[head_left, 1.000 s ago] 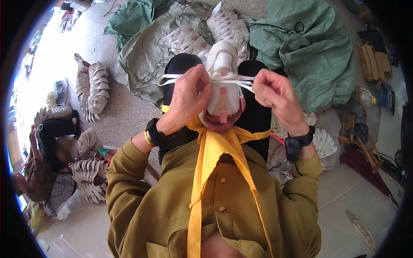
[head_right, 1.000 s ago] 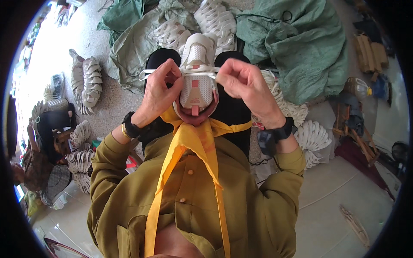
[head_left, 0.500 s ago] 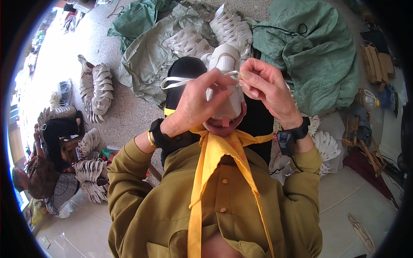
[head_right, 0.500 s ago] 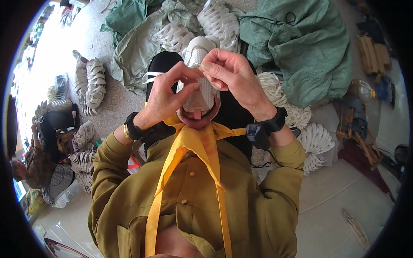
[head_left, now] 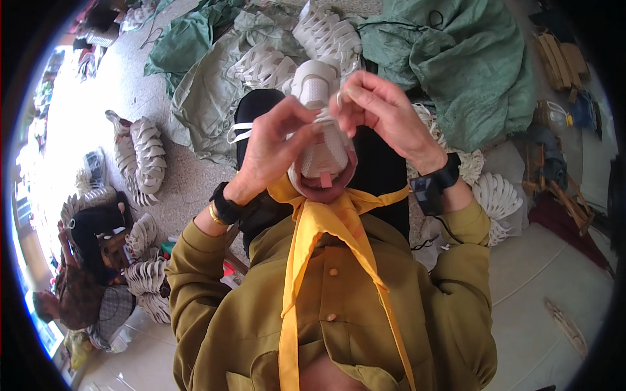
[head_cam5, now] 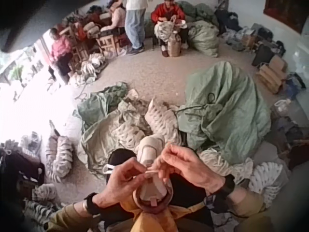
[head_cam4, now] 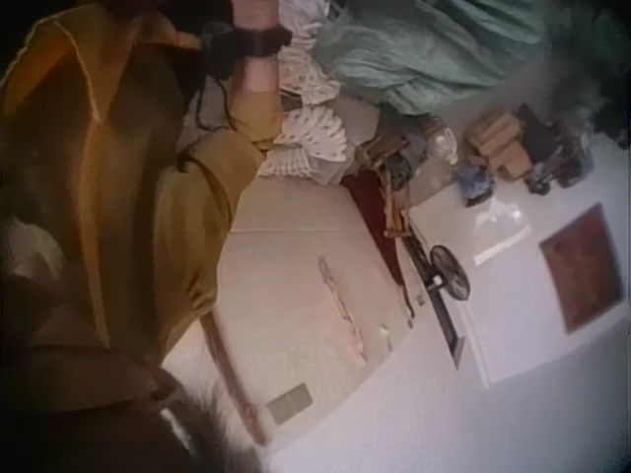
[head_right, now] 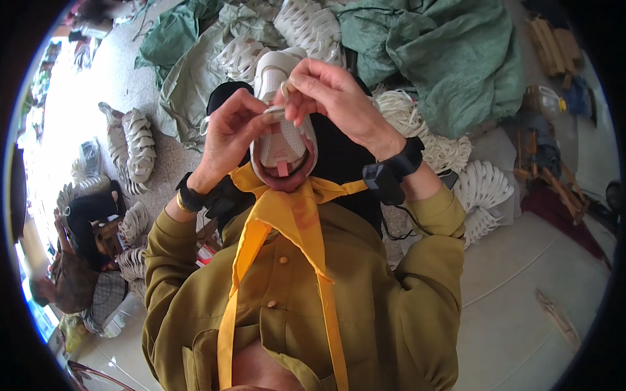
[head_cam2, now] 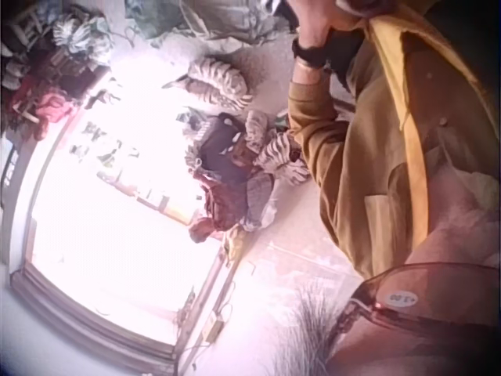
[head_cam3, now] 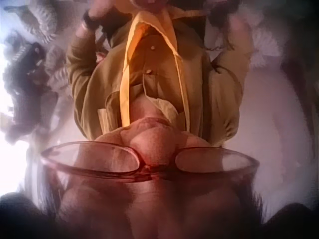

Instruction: Lacing a white and pink sneaker while seated on the floor.

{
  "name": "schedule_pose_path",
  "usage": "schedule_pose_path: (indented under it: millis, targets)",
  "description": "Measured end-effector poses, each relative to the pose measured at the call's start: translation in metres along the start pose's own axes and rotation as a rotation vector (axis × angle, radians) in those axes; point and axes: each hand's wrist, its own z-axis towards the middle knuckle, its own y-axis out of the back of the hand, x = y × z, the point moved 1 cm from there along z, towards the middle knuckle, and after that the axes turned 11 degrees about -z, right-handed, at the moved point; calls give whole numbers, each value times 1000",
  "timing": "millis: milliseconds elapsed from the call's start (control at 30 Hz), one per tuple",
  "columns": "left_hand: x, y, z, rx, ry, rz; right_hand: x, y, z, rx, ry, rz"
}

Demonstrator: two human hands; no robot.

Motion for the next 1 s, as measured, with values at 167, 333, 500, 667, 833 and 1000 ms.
schedule_pose_path:
  millis: [167,333,500,667,833,1000]
  targets:
    - [-6,20,-8,-45,48,-95,-25,22,-24,-38,-59,-260]
    - [-40,63,-45,-259,55,-59,-14,61,-65,-182,-108,-175]
    - [-53,138,-101,-495,3,-215,-15,144,-134,-487,-120,75]
    - [-66,241,-160,-635,-71,-370,-35,261,-232,-724,-34,261]
    - [-67,295,-205,-780,-48,-424,-54,319,-285,-983,48,308]
    - [-55,333,-236,-911,27,-381,-82,350,-304,-1064,77,329]
